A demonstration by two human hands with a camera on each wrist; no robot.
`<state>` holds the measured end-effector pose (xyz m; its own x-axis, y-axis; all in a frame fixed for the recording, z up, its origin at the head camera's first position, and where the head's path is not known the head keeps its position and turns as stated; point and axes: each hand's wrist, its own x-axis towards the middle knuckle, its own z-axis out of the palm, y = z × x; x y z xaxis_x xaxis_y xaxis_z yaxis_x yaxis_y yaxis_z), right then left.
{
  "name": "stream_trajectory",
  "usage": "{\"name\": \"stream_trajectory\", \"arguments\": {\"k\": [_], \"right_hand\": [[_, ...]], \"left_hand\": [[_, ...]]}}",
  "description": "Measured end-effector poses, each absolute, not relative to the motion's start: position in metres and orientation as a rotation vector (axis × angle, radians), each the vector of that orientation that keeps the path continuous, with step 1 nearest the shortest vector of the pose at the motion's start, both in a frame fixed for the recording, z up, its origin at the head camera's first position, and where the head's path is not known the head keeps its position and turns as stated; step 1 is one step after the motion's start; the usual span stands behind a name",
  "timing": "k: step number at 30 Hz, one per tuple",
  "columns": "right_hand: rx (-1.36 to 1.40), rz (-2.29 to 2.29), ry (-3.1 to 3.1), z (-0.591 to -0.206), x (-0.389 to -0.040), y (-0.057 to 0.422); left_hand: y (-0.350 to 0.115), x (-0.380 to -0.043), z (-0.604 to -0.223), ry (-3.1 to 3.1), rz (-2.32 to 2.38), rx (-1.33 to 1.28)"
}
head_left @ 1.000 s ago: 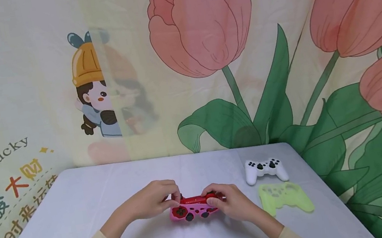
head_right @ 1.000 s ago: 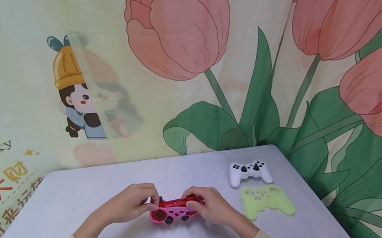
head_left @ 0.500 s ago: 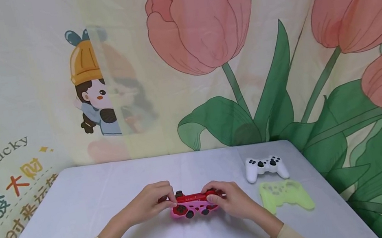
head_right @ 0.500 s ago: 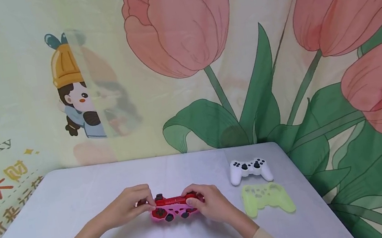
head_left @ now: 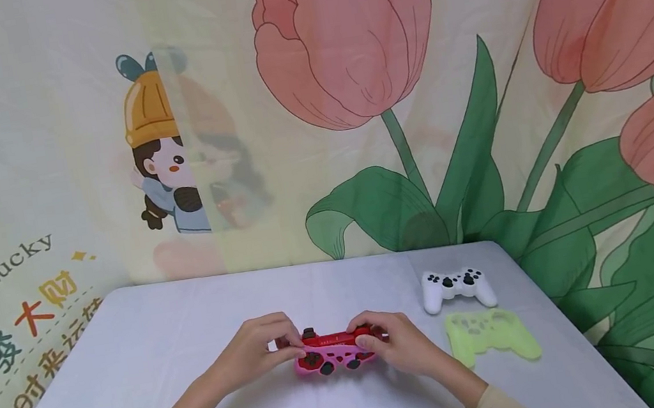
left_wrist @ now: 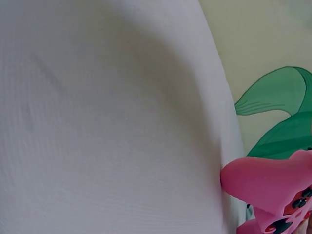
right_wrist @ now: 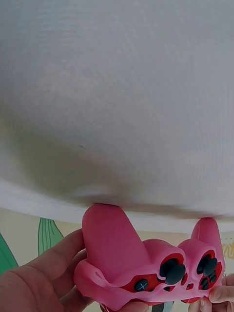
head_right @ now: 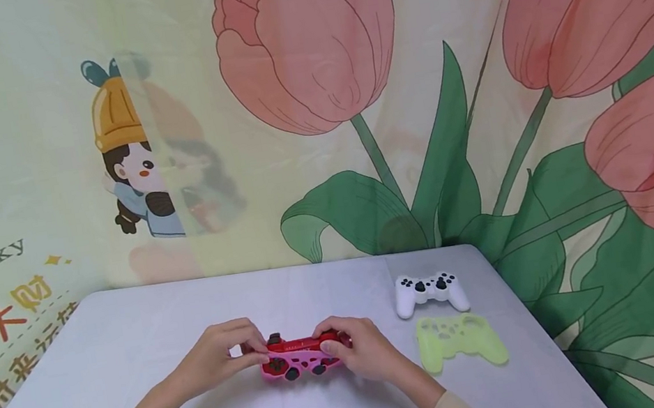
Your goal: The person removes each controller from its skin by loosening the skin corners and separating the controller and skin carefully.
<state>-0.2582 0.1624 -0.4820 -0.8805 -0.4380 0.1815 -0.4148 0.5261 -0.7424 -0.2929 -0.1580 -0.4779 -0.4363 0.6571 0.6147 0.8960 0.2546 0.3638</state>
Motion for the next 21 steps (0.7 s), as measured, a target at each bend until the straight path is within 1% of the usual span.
{"name": "stream_trajectory", "arguments": {"k": [13,21], "right_hand": [[-0.742,-1.307,2.725,-0.482,-0.259,0.161],[-0.744,-1.321,2.729,-0.484,-0.259,0.161]], "left_hand": [[-0.17,-0.294,-0.477,-2.24,-0.998,-1.482],[-0.168,-0.298,-0.485,-2.245,-0.994,-1.443]]}}
